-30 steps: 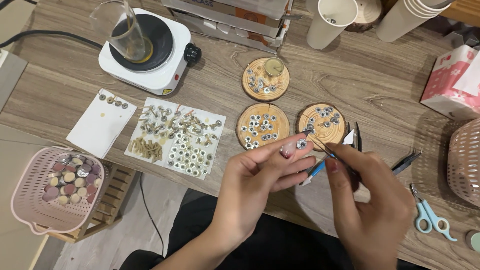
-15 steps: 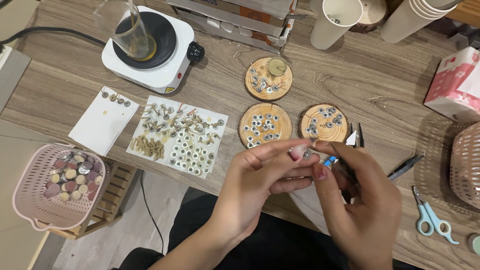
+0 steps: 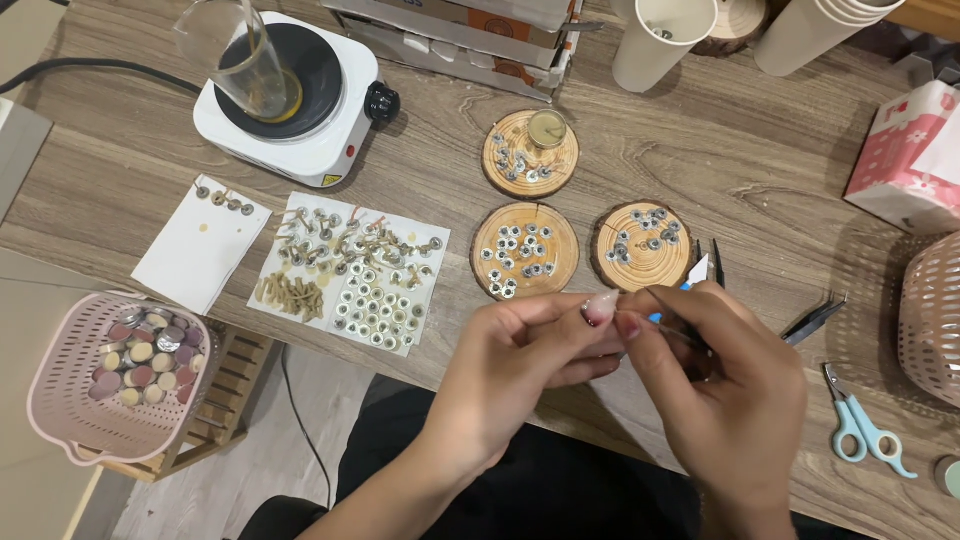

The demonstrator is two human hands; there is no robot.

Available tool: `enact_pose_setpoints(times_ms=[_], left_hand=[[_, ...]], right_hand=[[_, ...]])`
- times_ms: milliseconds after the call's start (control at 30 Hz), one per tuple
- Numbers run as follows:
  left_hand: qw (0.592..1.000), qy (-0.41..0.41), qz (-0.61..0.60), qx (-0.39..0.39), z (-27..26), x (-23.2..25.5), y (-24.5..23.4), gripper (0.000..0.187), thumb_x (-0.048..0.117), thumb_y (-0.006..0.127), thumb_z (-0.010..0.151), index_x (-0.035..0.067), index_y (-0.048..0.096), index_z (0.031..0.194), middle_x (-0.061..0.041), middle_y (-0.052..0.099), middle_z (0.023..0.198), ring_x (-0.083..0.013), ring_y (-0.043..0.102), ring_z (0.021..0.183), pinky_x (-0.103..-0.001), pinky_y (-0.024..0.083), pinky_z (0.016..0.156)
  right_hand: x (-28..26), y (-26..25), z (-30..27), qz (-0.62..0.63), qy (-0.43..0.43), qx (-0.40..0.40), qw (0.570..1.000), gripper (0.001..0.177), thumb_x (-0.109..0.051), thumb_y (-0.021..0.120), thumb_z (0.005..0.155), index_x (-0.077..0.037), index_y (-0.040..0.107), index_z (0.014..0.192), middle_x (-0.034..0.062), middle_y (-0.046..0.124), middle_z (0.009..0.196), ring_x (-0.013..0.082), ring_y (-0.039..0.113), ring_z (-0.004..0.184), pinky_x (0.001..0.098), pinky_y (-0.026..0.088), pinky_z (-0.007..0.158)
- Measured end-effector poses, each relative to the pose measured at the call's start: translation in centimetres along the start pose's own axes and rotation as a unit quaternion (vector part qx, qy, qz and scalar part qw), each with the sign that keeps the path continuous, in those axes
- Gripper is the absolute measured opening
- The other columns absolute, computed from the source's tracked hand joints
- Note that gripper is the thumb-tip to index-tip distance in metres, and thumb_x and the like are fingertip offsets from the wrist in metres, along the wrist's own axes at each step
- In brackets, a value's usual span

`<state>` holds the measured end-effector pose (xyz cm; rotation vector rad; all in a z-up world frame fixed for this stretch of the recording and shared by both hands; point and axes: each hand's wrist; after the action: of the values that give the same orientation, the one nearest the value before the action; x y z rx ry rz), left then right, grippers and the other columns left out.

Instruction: The recorder is attaching metal wick tabs to candle wicks using tweezers and a small tool at a candle-making workshop desk.

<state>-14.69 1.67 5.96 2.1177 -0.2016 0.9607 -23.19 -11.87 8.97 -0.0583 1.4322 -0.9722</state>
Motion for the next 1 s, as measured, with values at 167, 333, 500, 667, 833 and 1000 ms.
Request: enact_pose_setpoints(times_ms=[167, 333, 500, 667, 833, 1000], left_hand=[[0.997, -0.036, -0.061, -0.012, 0.5, 0.1, -0.5, 0.041, 0.026, 0.06, 0.101, -0.007, 0.068, 0.124, -0.019, 0.075, 0.119, -0.0244, 0.074, 0.108, -0.034, 0.061, 0.097], [0.977, -0.08, -0.198, 0.006, 0.9, 0.0, -0.7, 0.045, 0.025, 0.057, 0.101, -0.005, 0.049, 0.133, -0.021, 0.07, 0.131, -0.0263, 0.07, 0.117, -0.037, 0.059, 0.102], [0.974, -0.07, -0.214, 0.039, 0.9, 0.5, 0.0, 0.056, 0.033, 0.057, 0.098, -0.003, 0.05, 0.14, -0.013, 0.066, 0.14, -0.0232, 0.063, 0.128, -0.039, 0.053, 0.108], [0.972, -0.069, -0.223, 0.026, 0.8, 0.2, 0.2, 0.056, 0.031, 0.057, 0.097, -0.001, 0.046, 0.141, -0.013, 0.061, 0.145, -0.0236, 0.059, 0.133, -0.041, 0.049, 0.111], [0.972, -0.059, -0.228, 0.025, 0.7, -0.1, 0.2, 0.046, 0.028, 0.057, 0.099, 0.0, 0.05, 0.134, -0.015, 0.06, 0.146, -0.0248, 0.059, 0.133, -0.041, 0.049, 0.112], [0.972, -0.028, -0.231, 0.02, 0.9, -0.9, 0.1, 0.025, 0.021, 0.058, 0.099, 0.005, 0.056, 0.118, -0.018, 0.059, 0.146, -0.026, 0.06, 0.133, -0.042, 0.05, 0.112]], right_hand=[[2.3, -0.3, -0.4, 0.057, 0.045, -0.022, 0.997, 0.02, -0.006, 0.071, 0.095, 0.002, 0.073, 0.113, 0.0044, 0.069, 0.086, 0.0021, 0.055, 0.071, 0.0179, 0.041, 0.058], [3.6, -0.7, -1.0, 0.153, 0.066, -0.006, 0.986, 0.034, -0.013, 0.063, 0.105, -0.001, 0.065, 0.137, 0.0015, 0.057, 0.085, 0.0028, 0.05, 0.074, 0.0165, 0.04, 0.063], [0.7, -0.4, -1.7, -0.075, 0.101, -0.038, 0.991, 0.019, -0.015, 0.072, 0.091, -0.005, 0.076, 0.107, 0.0056, 0.073, 0.072, 0.0103, 0.074, 0.062, 0.0251, 0.055, 0.056], [0.3, 0.6, -2.0, -0.133, -0.014, 0.023, 0.991, 0.017, -0.013, 0.075, 0.091, -0.005, 0.076, 0.107, 0.0098, 0.076, 0.081, 0.0149, 0.075, 0.07, 0.0274, 0.054, 0.059], [0.4, 0.8, -1.9, -0.152, -0.02, 0.043, 0.987, 0.018, -0.013, 0.076, 0.092, -0.005, 0.075, 0.108, 0.0106, 0.075, 0.082, 0.0175, 0.074, 0.068, 0.0291, 0.052, 0.059], [0.5, 0.7, -1.8, -0.165, -0.05, 0.041, 0.984, 0.018, -0.011, 0.077, 0.09, -0.004, 0.074, 0.107, 0.0099, 0.074, 0.087, 0.0188, 0.07, 0.066, 0.0306, 0.051, 0.058]])
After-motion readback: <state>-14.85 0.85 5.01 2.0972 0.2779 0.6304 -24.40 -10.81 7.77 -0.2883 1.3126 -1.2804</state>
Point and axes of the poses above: each hand's wrist, its own z-axis towards the middle knuckle, its own y-axis out of the palm, x = y × z
